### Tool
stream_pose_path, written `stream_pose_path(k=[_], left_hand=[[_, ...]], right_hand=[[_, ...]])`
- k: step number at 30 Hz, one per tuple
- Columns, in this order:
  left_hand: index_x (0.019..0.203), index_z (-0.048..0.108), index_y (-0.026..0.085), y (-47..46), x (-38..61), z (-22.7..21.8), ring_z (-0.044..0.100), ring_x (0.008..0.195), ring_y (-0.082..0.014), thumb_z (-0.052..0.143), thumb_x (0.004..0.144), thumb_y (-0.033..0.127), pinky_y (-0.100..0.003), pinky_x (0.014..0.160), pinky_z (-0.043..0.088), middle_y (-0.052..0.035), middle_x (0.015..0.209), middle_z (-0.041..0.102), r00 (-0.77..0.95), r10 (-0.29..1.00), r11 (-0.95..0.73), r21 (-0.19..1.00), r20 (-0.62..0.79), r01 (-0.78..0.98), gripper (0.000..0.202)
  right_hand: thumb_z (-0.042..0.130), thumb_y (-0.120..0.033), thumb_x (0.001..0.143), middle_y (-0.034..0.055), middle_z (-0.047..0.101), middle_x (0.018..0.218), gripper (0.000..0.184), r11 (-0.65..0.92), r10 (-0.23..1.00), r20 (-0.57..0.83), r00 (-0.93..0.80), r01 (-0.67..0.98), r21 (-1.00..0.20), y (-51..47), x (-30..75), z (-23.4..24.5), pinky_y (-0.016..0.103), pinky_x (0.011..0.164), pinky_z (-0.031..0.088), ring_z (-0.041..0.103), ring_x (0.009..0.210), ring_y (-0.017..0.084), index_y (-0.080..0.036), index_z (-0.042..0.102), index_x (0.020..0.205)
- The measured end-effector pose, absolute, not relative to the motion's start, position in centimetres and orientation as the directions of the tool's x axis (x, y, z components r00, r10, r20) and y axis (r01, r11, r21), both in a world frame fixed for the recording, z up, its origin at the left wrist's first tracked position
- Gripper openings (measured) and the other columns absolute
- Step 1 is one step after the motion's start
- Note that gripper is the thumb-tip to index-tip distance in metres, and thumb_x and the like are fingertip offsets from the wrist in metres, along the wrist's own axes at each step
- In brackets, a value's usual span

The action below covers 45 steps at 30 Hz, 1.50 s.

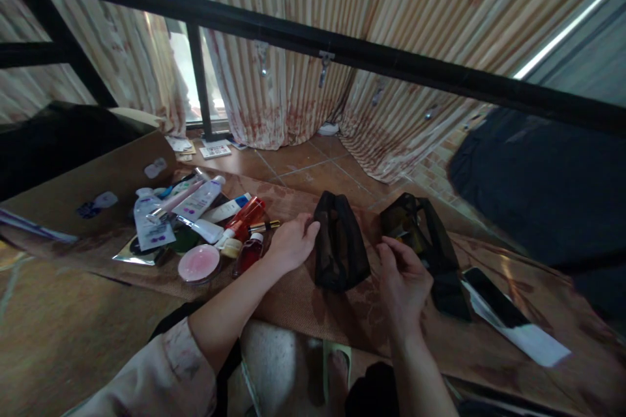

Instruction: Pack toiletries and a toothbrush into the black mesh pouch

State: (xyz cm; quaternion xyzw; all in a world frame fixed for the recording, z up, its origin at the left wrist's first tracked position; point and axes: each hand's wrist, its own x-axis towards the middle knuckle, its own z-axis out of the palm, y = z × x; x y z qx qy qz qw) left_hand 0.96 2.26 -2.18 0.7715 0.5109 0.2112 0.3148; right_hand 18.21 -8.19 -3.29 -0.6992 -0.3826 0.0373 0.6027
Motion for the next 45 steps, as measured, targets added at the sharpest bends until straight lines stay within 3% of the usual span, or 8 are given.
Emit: stream_pose_path(k=[7, 10, 14, 21, 26, 30, 38, 45], left_hand=[[0.141, 0.045, 0.013, 0.3, 1.5, -2.2, 0.069, 0.105, -0.0333, 0.027, 0.096, 0.064, -0.039, 0.083, 0.050, -0.0183, 0.110, 0.072, 0.421, 0.906, -0.254, 0.741, -0.042, 0.621, 0.070], [0.149, 0.034, 0.012, -0.7, 2.0, -2.2, 0.070, 0.100, -0.0371, 0.042, 0.084, 0.075, -0.039, 0.077, 0.051, -0.0189, 0.107, 0.072, 0.449, 0.893, -0.286, 0.715, -0.044, 0.638, 0.090], [0.150, 0.029, 0.010, -1.0, 2.3, -2.5, 0.071, 0.093, -0.0365, 0.056, 0.081, 0.057, -0.039, 0.074, 0.051, -0.0176, 0.101, 0.073, 0.479, 0.878, -0.354, 0.667, -0.006, 0.656, 0.087], [0.145, 0.038, 0.013, -0.4, 2.0, -2.1, 0.064, 0.065, -0.0218, 0.054, 0.074, 0.021, -0.031, 0.063, 0.046, -0.0002, 0.068, 0.065, 0.467, 0.884, -0.333, 0.743, 0.031, 0.581, 0.073], [0.145, 0.039, 0.016, -0.2, 1.1, -1.7, 0.057, 0.056, -0.0163, 0.055, 0.071, 0.018, -0.026, 0.056, 0.039, 0.0055, 0.060, 0.058, 0.497, 0.866, -0.326, 0.812, 0.051, 0.484, 0.076], [0.151, 0.030, 0.014, 0.0, 0.4, -1.3, 0.058, 0.057, -0.0159, 0.058, 0.072, 0.018, -0.025, 0.056, 0.039, 0.0046, 0.065, 0.062, 0.535, 0.845, -0.296, 0.823, -0.011, 0.485, 0.084], [0.151, 0.031, 0.012, 1.4, 0.9, -1.7, 0.062, 0.063, -0.0195, 0.062, 0.081, 0.055, -0.028, 0.060, 0.041, 0.0017, 0.067, 0.061, 0.330, 0.944, -0.247, 0.711, 0.023, 0.658, 0.087], [0.145, 0.042, 0.011, 2.2, 1.2, -2.4, 0.063, 0.061, -0.0192, 0.058, 0.081, 0.026, -0.028, 0.063, 0.045, 0.0016, 0.065, 0.063, 0.357, 0.933, -0.284, 0.691, 0.040, 0.665, 0.068]], right_hand=[[0.071, -0.053, 0.076, 0.0119, 0.071, 0.103, 0.061, -0.057, 0.704, 0.221, 0.675, 0.363, -0.930, -7.7, 18.4, -4.1, 0.034, 0.075, 0.054, 0.067, 0.085, 0.021, -0.014, 0.064, 0.123], [0.075, -0.051, 0.072, 0.0137, 0.069, 0.108, 0.068, -0.097, 0.764, 0.174, 0.622, 0.377, -0.921, -7.5, 18.3, -4.7, 0.034, 0.070, 0.054, 0.067, 0.081, 0.021, -0.014, 0.061, 0.126], [0.073, -0.047, 0.073, 0.0159, 0.070, 0.106, 0.061, -0.126, 0.813, 0.150, 0.563, 0.420, -0.899, -7.4, 18.6, -5.4, 0.035, 0.064, 0.055, 0.066, 0.073, 0.021, -0.012, 0.063, 0.122], [0.062, -0.033, 0.077, 0.0149, 0.072, 0.106, 0.043, -0.051, 0.809, 0.205, 0.551, 0.413, -0.909, -7.4, 18.0, -5.1, 0.038, 0.073, 0.057, 0.069, 0.085, 0.024, -0.013, 0.066, 0.114], [0.056, -0.023, 0.075, 0.0118, 0.073, 0.108, 0.040, 0.053, 0.832, 0.207, 0.515, 0.298, -0.953, -7.5, 17.0, -4.7, 0.037, 0.081, 0.057, 0.070, 0.094, 0.023, -0.015, 0.064, 0.113], [0.064, -0.026, 0.073, 0.0112, 0.073, 0.110, 0.054, -0.048, 0.835, 0.138, 0.532, 0.320, -0.946, -7.5, 17.2, -5.4, 0.039, 0.085, 0.055, 0.070, 0.096, 0.024, -0.016, 0.058, 0.126], [0.071, -0.038, 0.073, 0.0111, 0.074, 0.111, 0.056, -0.119, 0.833, 0.083, 0.547, 0.324, -0.938, -6.8, 17.2, -5.3, 0.039, 0.089, 0.053, 0.070, 0.099, 0.025, -0.017, 0.061, 0.124], [0.066, -0.031, 0.075, 0.0083, 0.077, 0.096, 0.033, -0.069, 0.832, 0.122, 0.542, 0.318, -0.945, -6.5, 17.5, -5.1, 0.034, 0.080, 0.055, 0.071, 0.087, 0.022, -0.016, 0.070, 0.104]])
